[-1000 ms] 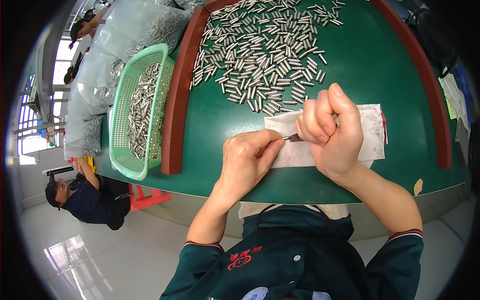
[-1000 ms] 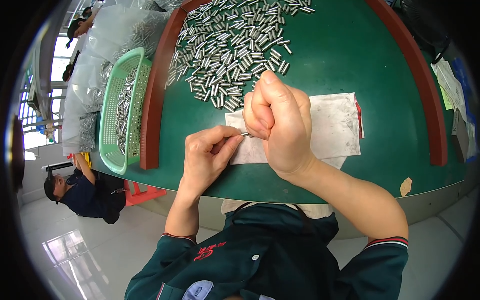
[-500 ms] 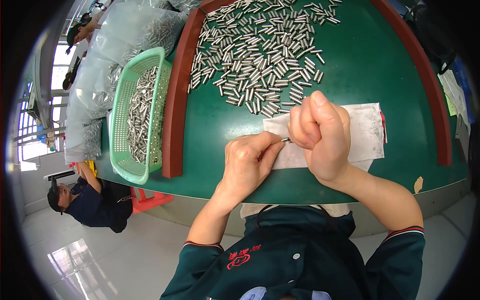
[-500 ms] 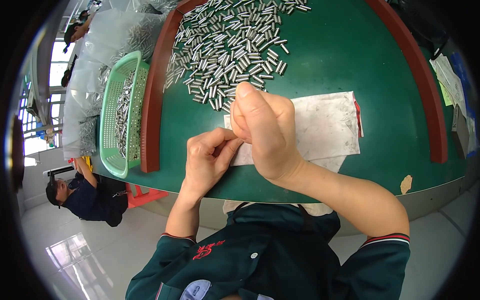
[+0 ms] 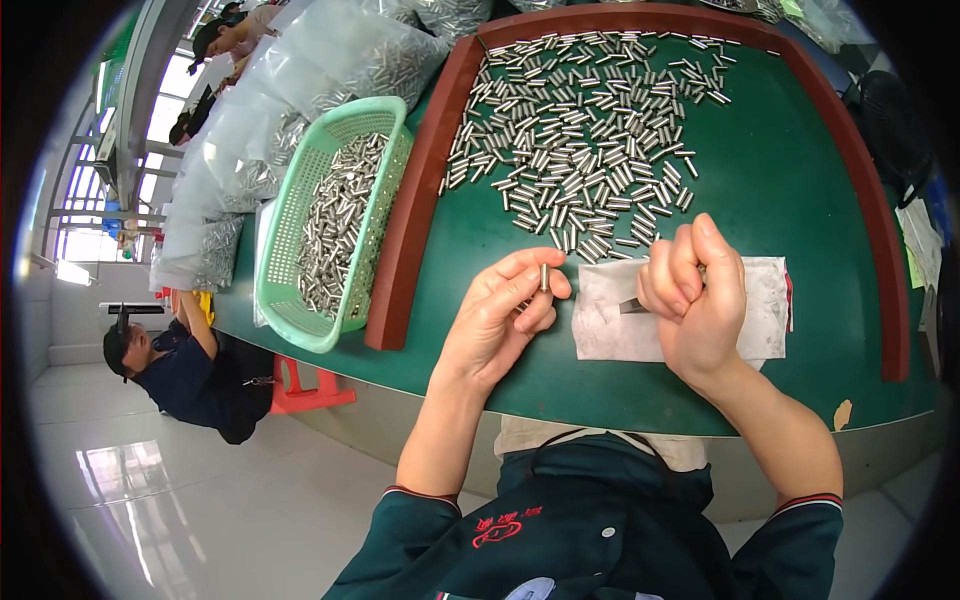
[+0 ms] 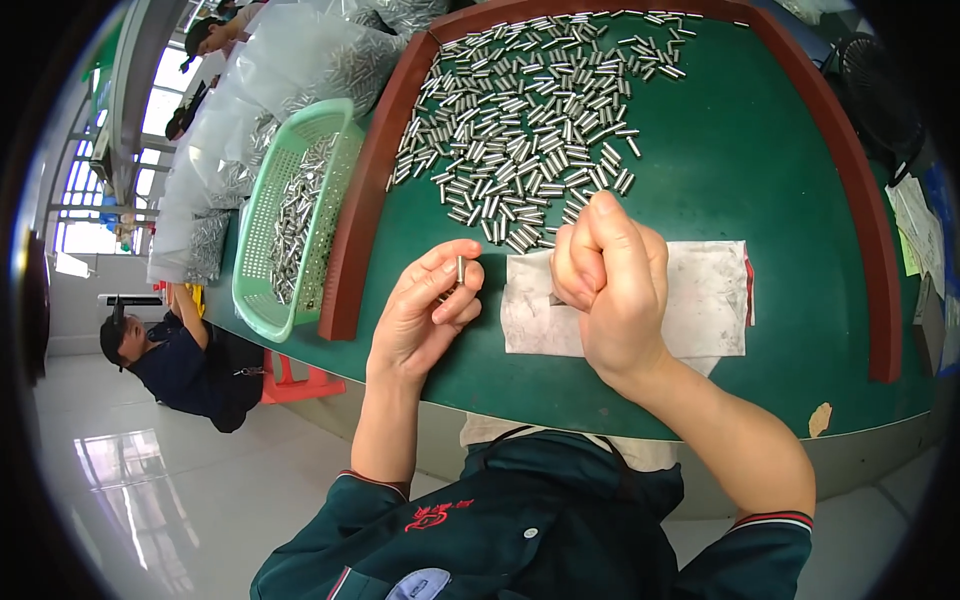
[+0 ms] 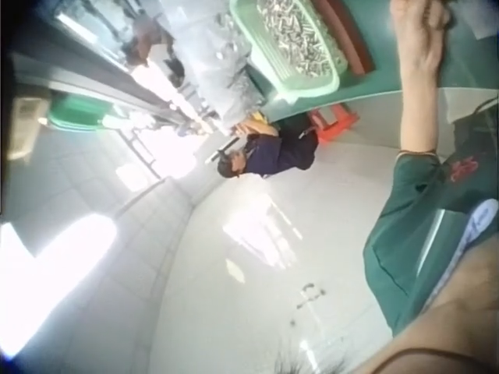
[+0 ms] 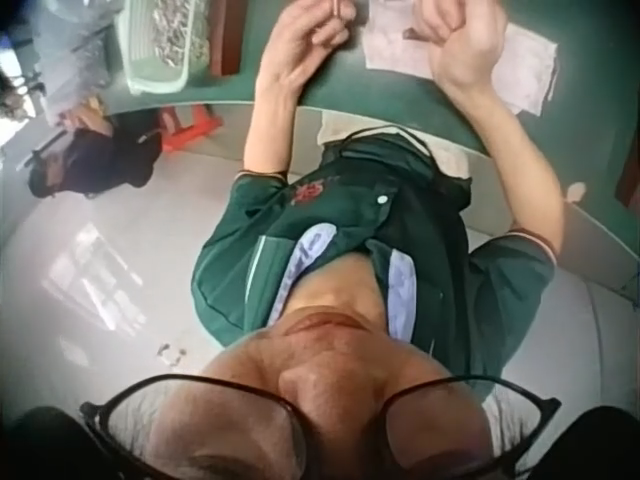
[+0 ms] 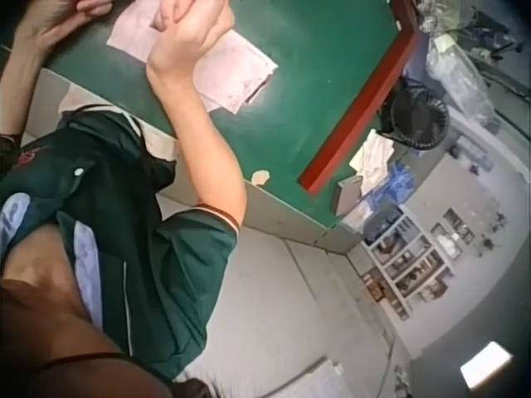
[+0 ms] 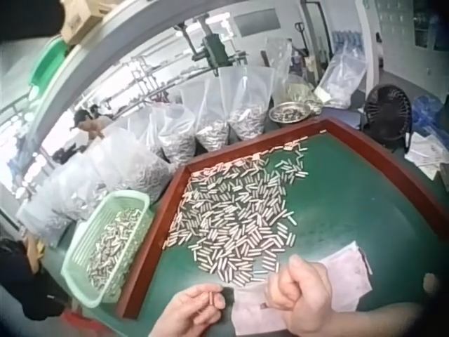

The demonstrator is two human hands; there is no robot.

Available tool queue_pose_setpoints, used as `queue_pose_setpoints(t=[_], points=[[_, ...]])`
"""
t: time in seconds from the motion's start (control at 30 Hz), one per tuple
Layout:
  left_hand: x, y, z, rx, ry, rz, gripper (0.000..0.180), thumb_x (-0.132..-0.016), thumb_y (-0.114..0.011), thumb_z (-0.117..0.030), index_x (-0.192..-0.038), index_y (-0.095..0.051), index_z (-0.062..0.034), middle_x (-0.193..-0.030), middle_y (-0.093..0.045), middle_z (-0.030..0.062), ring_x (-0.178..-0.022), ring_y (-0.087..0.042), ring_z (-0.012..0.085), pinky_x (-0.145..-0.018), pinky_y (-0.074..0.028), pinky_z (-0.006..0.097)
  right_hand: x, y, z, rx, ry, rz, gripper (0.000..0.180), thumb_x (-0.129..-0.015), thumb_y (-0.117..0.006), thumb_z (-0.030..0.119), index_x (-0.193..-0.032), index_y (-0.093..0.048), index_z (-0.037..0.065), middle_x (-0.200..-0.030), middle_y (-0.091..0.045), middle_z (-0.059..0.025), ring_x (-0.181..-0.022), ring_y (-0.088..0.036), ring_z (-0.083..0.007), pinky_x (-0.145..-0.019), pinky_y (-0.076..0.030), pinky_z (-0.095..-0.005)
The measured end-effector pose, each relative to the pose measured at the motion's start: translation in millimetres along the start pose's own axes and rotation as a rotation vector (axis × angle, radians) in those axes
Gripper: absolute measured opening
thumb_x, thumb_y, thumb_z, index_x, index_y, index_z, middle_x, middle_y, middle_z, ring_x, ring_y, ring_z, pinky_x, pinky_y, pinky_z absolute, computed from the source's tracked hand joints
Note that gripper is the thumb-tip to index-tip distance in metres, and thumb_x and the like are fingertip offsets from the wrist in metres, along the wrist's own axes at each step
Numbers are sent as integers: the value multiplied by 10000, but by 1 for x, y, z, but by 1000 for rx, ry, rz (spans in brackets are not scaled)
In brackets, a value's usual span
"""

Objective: Assembling small cylindrical metal components using a precision hand tool at a factory workbench.

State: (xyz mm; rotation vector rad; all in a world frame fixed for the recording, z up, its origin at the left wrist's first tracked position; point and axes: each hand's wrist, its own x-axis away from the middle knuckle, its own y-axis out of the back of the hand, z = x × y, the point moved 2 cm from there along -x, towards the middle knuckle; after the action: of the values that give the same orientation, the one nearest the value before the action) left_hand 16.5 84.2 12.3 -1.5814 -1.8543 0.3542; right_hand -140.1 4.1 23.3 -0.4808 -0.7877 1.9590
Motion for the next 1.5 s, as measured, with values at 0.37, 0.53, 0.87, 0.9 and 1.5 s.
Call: queue_pose_setpoints(t=[0.37, 0.53, 0.87, 0.9, 1.5], points=[[-3, 17, -18, -366, -202, -148, 148, -854, -520, -153, -792, -526, -19, -624, -448, -10, -515, -341, 53, -471, -287, 198, -1, 1, -1, 50, -11, -10, 433, -914, -276, 273, -505, -261, 130, -410, -249, 14, -380, -149, -78, -391, -177, -235], [-17, 8, -32, -1514, -530, -456, 143, -703, -661, -118, -786, -589, -26, -456, -329, 31, -403, -330, 117, -404, -280, 280, -2, 3, 0, 11, 8, 10, 432, -913, -299, 245, -507, -262, 101, -432, -284, -5, -404, -197, -67, -372, -176, -218], [-19, 6, -26, -1736, -600, -442, 149, -678, -680, -120, -737, -585, -22, -496, -443, 81, -421, -427, 181, -419, -334, 309, -2, 3, 2, -22, -29, -2, 429, -907, -313, 252, -508, -267, 102, -432, -284, 0, -403, -202, -66, -376, -172, -217], [-17, 4, -25, -1678, -605, -398, 125, -681, -673, -100, -733, -589, -23, -505, -453, 80, -427, -432, 176, -419, -339, 300, -2, 4, 2, -23, -31, -6, 428, -907, -315, 253, -509, -270, 103, -433, -284, 1, -404, -204, -66, -377, -172, -217], [-3, -30, 14, -1532, -610, 15, 98, -666, -659, -33, -735, -591, -17, -546, -492, 67, -446, -473, 183, -425, -371, 289, -3, 2, 5, -32, -5, 0, 410, -904, -272, 267, -520, -257, 124, -422, -256, 8, -389, -145, -77, -398, -177, -233]])
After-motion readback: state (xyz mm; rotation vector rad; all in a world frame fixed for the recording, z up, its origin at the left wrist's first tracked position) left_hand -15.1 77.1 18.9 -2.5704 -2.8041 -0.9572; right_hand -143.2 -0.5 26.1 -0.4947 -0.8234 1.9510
